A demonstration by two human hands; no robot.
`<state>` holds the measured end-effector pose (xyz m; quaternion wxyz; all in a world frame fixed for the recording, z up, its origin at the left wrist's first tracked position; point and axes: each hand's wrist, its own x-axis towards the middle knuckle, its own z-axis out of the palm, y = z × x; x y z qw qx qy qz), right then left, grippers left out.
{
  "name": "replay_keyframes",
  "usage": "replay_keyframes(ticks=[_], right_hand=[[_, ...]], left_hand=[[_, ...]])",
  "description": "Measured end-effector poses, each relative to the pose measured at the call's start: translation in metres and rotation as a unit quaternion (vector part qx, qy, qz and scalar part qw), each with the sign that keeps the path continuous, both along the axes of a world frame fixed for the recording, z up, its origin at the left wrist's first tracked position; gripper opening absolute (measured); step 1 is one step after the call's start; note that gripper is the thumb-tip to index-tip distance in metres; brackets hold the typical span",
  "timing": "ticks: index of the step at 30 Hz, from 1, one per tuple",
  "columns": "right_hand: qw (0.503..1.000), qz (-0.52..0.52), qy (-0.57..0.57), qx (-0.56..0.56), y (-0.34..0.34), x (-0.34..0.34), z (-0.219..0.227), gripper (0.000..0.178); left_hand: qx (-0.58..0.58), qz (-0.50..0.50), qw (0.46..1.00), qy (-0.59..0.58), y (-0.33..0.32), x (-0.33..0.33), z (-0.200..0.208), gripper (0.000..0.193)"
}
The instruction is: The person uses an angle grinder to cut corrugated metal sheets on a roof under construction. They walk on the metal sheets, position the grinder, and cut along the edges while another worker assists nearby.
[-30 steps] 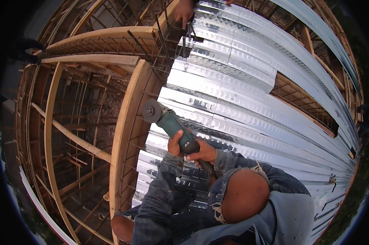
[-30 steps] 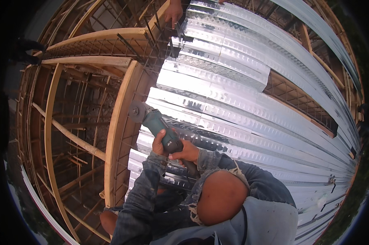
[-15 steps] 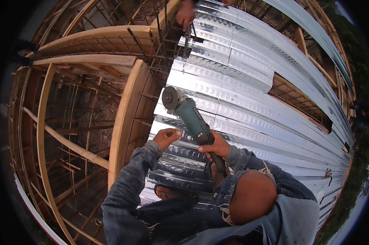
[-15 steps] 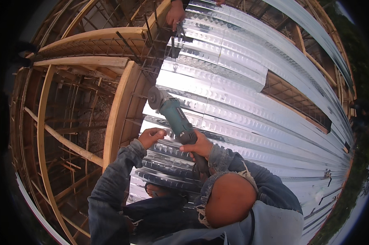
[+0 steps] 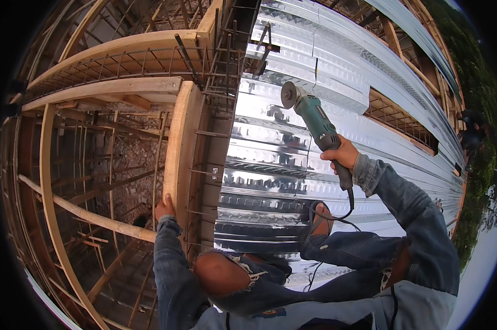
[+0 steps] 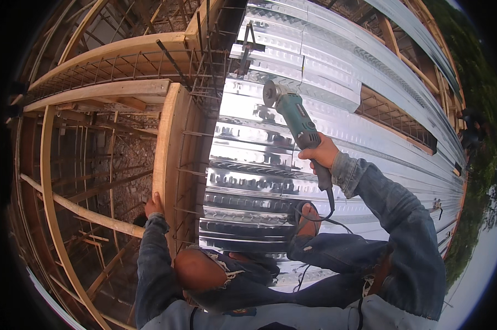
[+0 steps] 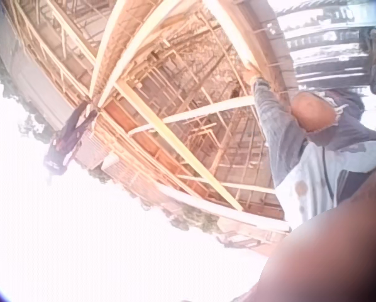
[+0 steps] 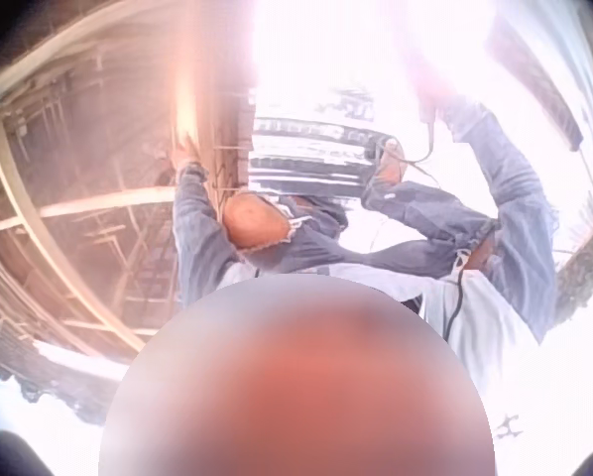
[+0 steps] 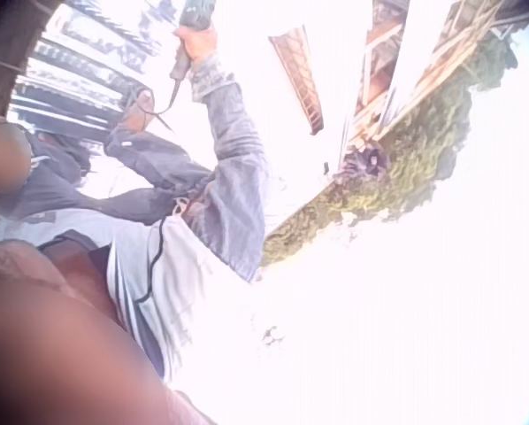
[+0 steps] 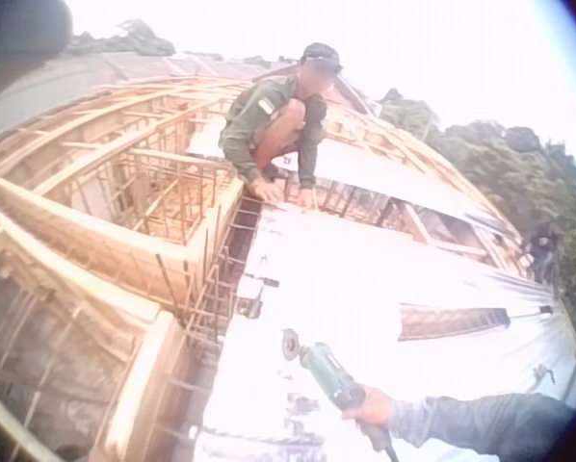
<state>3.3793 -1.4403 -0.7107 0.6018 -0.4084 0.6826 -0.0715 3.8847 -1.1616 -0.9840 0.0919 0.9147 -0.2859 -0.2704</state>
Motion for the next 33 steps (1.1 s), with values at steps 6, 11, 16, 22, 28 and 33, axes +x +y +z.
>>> replay_keyframes(ticks=[6, 11, 16, 22, 28, 33], right_hand=[[0.99, -0.008, -0.027, -0.138, 0.003, 0.053, -0.084, 0.065], [0.986, -0.046, -0.017, -0.159, -0.004, 0.078, -0.123, 0.062], [0.98, -0.058, -0.025, -0.187, -0.011, 0.088, -0.138, 0.059], [0.98, -0.078, -0.028, -0.18, -0.012, 0.097, -0.141, 0.06], [0.983, -0.099, -0.022, -0.151, -0.02, 0.102, -0.135, 0.058], [0.984, -0.077, -0.009, -0.16, -0.017, 0.102, -0.137, 0.057]], left_hand=[[-0.069, 0.041, 0.997, -0.002, -0.001, -0.013, 0.013, 0.076], [-0.039, 0.025, 0.997, -0.058, -0.005, -0.016, 0.02, 0.072], [0.001, 0.028, 0.999, 0.028, -0.006, -0.01, 0.024, 0.073], [-0.038, 0.005, 0.999, -0.016, -0.002, -0.009, 0.014, 0.07], [-0.041, -0.007, 0.999, 0.016, -0.003, -0.008, 0.021, 0.069], [-0.056, -0.01, 0.998, 0.012, -0.005, -0.011, 0.024, 0.068]])
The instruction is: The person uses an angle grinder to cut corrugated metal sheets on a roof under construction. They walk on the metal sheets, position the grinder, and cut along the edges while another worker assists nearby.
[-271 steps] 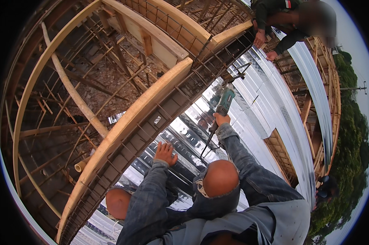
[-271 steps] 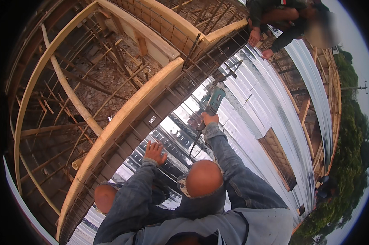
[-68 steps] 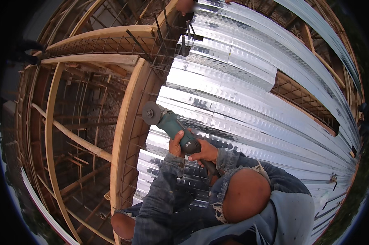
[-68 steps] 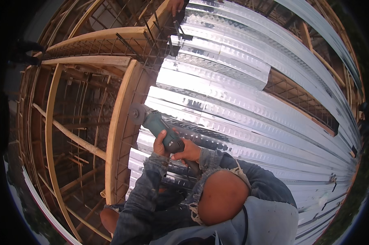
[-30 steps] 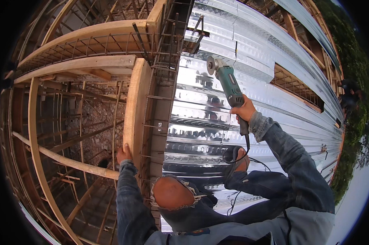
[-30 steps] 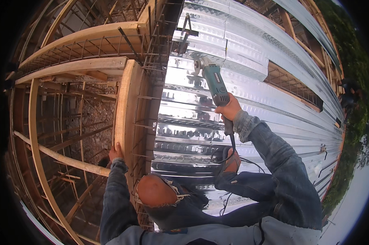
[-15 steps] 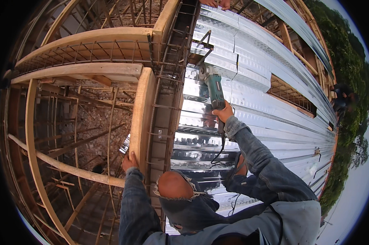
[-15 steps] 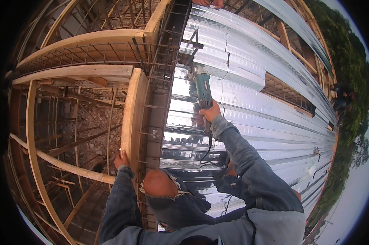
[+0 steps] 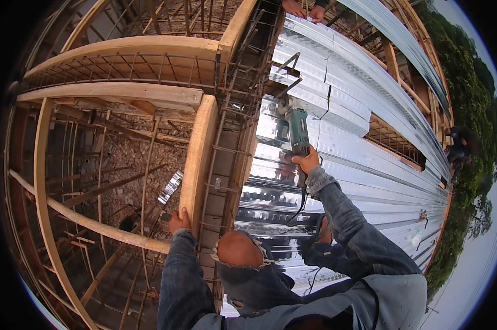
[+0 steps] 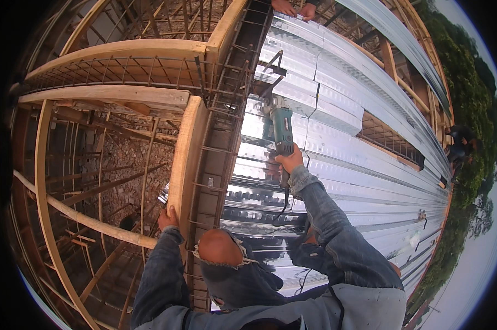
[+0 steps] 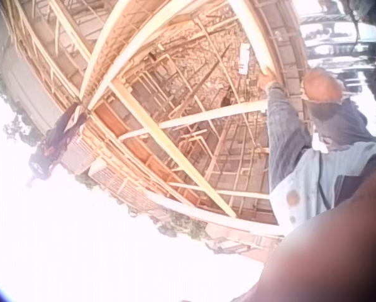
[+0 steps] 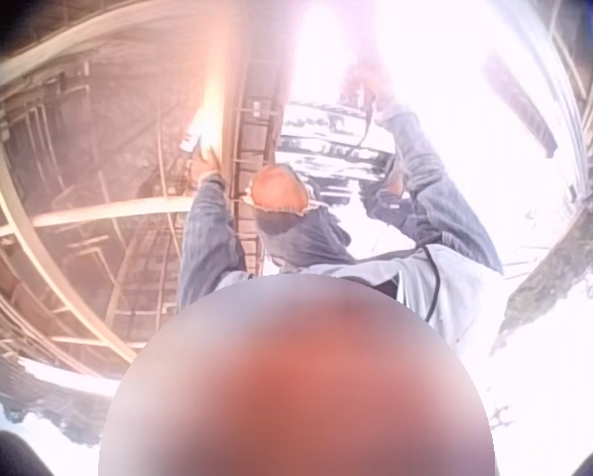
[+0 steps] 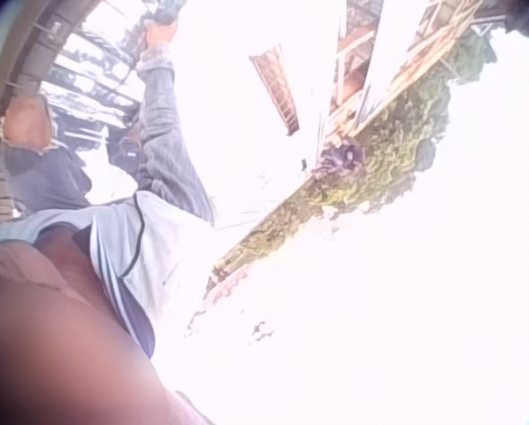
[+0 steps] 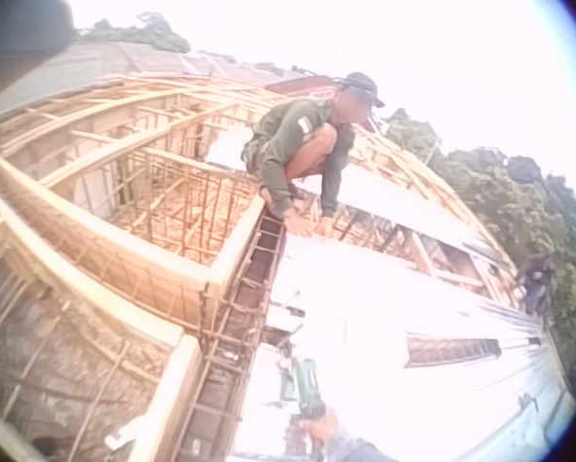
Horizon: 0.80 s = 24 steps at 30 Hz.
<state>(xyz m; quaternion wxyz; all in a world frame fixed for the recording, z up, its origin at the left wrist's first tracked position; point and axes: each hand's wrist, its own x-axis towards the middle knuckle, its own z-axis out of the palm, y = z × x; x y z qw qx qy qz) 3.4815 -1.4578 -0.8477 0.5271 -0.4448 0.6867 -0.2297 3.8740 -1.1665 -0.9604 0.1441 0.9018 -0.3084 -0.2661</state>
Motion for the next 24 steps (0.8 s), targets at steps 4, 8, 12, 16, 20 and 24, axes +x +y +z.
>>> replay_keyframes(ticks=[4, 8, 12, 16, 20, 24], right_hand=[[1.0, -0.009, 0.001, 0.011, 0.004, 0.005, -0.001, 0.056], [0.999, -0.033, -0.005, 0.031, 0.004, 0.013, 0.003, 0.055], [0.999, -0.013, 0.036, 0.019, 0.001, 0.016, 0.008, 0.05], [0.999, -0.02, 0.023, 0.016, 0.0, 0.016, 0.007, 0.048], [0.999, -0.009, 0.028, 0.019, -0.001, 0.016, 0.004, 0.048], [0.996, 0.003, 0.089, -0.011, -0.003, 0.02, 0.003, 0.05]], left_hand=[[-0.02, -0.005, 0.999, -0.033, 0.002, -0.001, -0.004, 0.067], [-0.022, 0.007, 1.0, -0.007, 0.003, 0.0, -0.003, 0.064], [-0.014, 0.008, 1.0, -0.014, 0.001, -0.002, 0.003, 0.062], [0.012, 0.008, 1.0, -0.004, -0.002, -0.003, 0.007, 0.062], [0.017, 0.018, 1.0, -0.01, -0.001, -0.003, 0.008, 0.062], [0.004, 0.03, 0.999, 0.018, 0.001, -0.002, 0.004, 0.065]])
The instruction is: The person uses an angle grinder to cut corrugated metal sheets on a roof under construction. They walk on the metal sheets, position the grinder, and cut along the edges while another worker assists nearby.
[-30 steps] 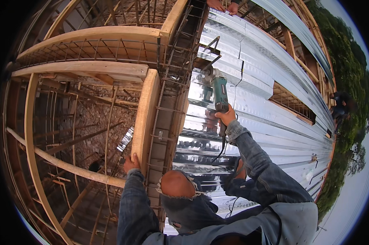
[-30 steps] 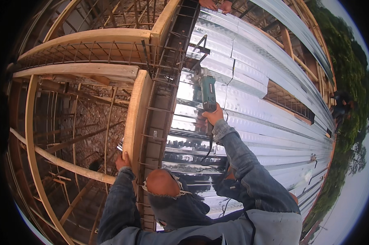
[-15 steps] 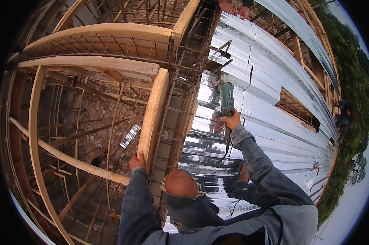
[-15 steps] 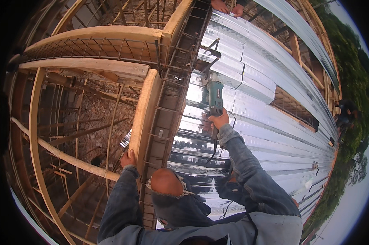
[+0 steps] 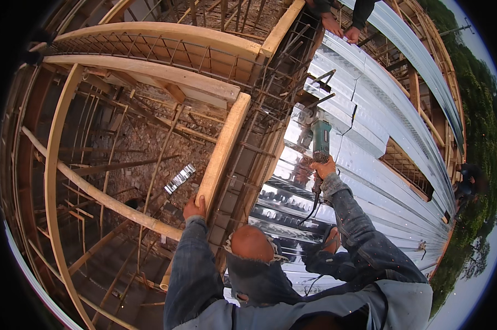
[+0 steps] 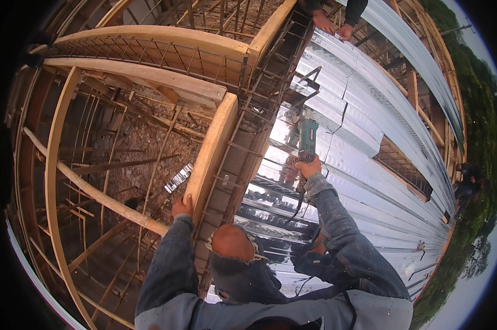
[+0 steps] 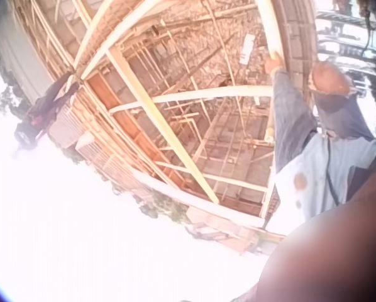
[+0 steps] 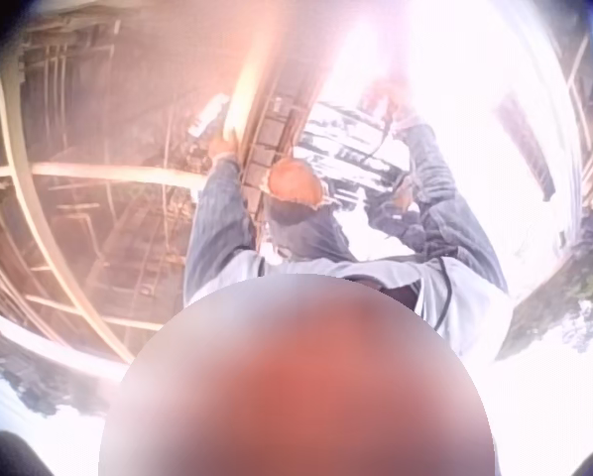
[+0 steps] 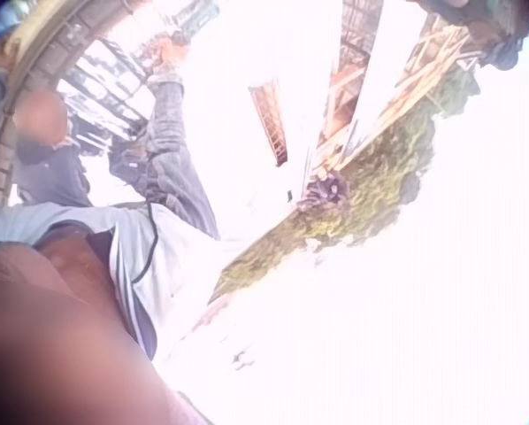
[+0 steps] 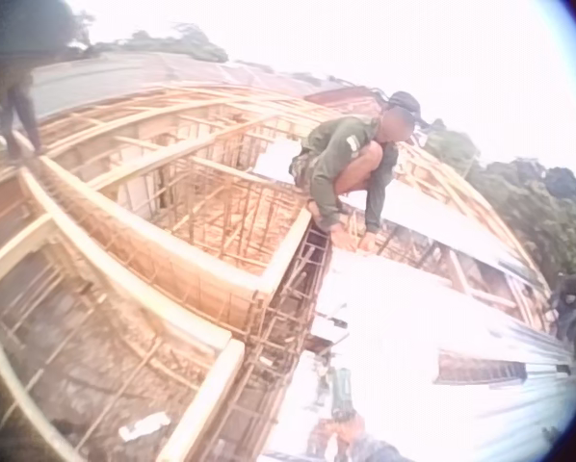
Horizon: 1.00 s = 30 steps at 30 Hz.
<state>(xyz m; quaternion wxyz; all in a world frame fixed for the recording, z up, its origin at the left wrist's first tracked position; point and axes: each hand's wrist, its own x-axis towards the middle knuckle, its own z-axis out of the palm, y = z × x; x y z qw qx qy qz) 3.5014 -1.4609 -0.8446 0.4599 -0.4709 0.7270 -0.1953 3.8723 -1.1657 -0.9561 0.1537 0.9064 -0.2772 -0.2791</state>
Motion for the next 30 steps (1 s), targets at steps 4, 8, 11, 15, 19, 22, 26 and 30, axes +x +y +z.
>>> replay_keyframes(ticks=[4, 8, 11, 15, 19, 22, 26, 30], right_hand=[[1.0, -0.012, 0.007, 0.024, -0.001, 0.0, 0.002, 0.051], [1.0, -0.016, -0.019, 0.015, -0.001, -0.003, -0.005, 0.056], [0.999, -0.038, 0.0, 0.011, -0.002, -0.006, -0.013, 0.053], [1.0, -0.006, 0.011, 0.013, -0.003, -0.009, -0.016, 0.06], [1.0, -0.007, 0.015, 0.011, -0.003, -0.008, -0.014, 0.059], [1.0, -0.011, -0.003, 0.007, -0.002, -0.006, -0.013, 0.059], [1.0, -0.02, 0.011, 0.01, -0.001, -0.007, -0.018, 0.06], [1.0, -0.005, 0.004, 0.004, -0.002, -0.01, -0.024, 0.061]], left_hand=[[0.037, -0.013, 0.999, -0.02, 0.001, 0.001, -0.004, 0.068], [0.028, -0.022, 0.999, -0.026, 0.002, 0.001, -0.004, 0.069], [0.04, -0.021, 0.999, -0.001, 0.001, 0.002, -0.002, 0.069], [0.044, -0.016, 0.999, 0.009, 0.0, 0.002, 0.002, 0.069], [0.039, -0.012, 0.999, -0.005, -0.002, 0.001, 0.003, 0.068], [0.033, -0.009, 0.999, -0.009, -0.002, 0.0, 0.005, 0.067], [0.036, -0.006, 0.999, -0.001, -0.003, 0.0, 0.01, 0.067], [0.045, 0.0, 0.999, 0.02, -0.003, 0.001, 0.011, 0.067]])
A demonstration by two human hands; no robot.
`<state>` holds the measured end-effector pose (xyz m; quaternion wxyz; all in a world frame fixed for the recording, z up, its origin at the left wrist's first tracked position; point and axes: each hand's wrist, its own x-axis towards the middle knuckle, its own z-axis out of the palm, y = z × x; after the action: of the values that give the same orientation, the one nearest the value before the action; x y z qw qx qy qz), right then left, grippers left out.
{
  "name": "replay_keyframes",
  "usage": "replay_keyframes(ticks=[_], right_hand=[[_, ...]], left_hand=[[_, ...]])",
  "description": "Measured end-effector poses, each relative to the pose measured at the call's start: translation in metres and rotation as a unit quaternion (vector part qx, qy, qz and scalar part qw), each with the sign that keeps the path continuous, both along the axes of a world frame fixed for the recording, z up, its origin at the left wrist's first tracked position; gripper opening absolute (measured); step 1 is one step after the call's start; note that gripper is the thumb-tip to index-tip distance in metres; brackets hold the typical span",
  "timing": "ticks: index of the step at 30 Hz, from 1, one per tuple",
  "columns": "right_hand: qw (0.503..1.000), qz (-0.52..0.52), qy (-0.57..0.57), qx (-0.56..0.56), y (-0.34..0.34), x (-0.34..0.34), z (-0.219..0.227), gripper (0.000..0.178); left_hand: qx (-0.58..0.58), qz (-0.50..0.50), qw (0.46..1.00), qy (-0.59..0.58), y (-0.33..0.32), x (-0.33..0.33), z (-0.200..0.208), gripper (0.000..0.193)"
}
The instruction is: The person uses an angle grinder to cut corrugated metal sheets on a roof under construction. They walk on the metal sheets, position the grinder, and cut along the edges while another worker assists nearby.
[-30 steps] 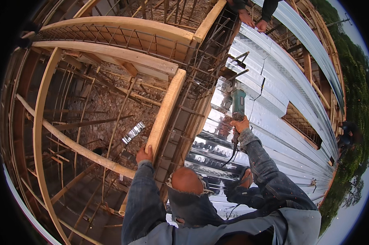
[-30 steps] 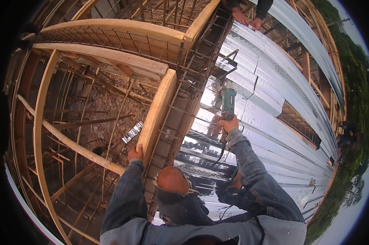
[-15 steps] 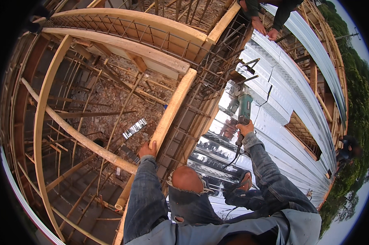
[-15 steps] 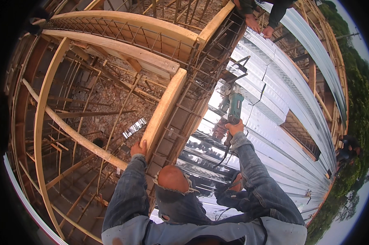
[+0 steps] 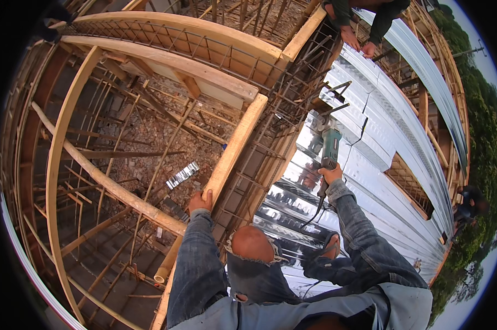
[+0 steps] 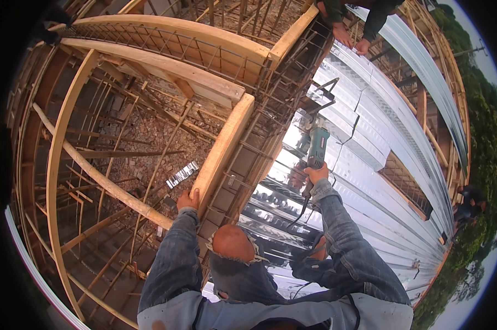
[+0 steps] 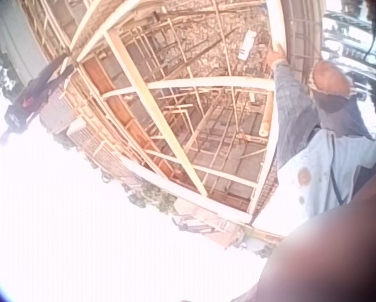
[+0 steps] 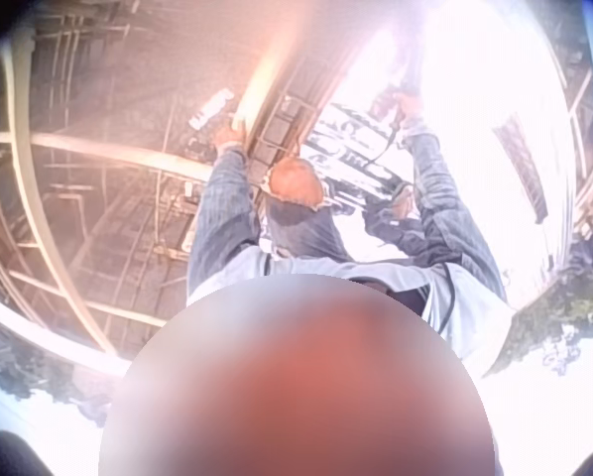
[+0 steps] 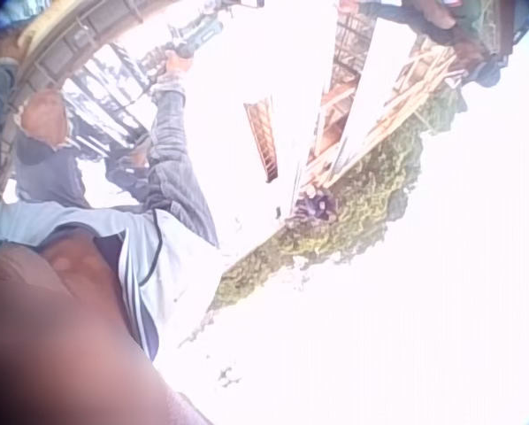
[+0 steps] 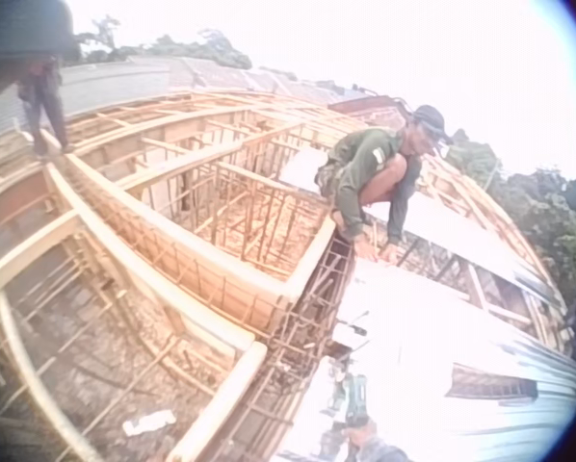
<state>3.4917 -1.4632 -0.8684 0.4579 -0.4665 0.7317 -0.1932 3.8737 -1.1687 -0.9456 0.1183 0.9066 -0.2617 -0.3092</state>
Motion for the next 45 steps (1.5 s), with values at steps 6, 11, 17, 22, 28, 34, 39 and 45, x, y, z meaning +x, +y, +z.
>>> replay_keyframes(ticks=[6, 11, 17, 22, 28, 34, 39, 45], right_hand=[[1.0, -0.002, -0.005, -0.007, -0.001, 0.003, 0.001, 0.06], [0.99, -0.07, -0.12, -0.014, 0.023, 0.013, 0.015, 0.054], [0.989, -0.051, -0.137, -0.024, 0.059, 0.011, 0.028, 0.053], [0.987, -0.047, -0.151, -0.029, 0.056, 0.021, 0.019, 0.057], [0.99, -0.04, -0.135, -0.013, 0.047, 0.028, 0.014, 0.06], [0.993, -0.045, -0.106, -0.009, 0.043, 0.031, 0.014, 0.056], [0.994, -0.033, -0.1, -0.019, 0.037, 0.033, 0.014, 0.053], [0.996, -0.022, -0.084, -0.032, 0.029, 0.034, 0.011, 0.052]], left_hand=[[-0.027, 0.001, 0.998, -0.055, 0.002, -0.002, -0.009, 0.063], [-0.022, 0.003, 0.999, -0.033, 0.003, -0.002, -0.005, 0.064], [-0.024, 0.005, 0.999, -0.03, -0.002, -0.003, 0.001, 0.063], [-0.042, 0.016, 0.998, -0.044, -0.001, -0.005, 0.0, 0.062], [-0.044, 0.004, 0.998, -0.034, 0.001, -0.003, -0.003, 0.062], [-0.036, 0.009, 0.999, -0.033, 0.001, -0.001, -0.006, 0.061], [-0.036, 0.005, 0.999, -0.038, 0.002, -0.003, -0.005, 0.062], [-0.039, -0.005, 0.998, -0.044, 0.001, -0.002, -0.007, 0.061]])
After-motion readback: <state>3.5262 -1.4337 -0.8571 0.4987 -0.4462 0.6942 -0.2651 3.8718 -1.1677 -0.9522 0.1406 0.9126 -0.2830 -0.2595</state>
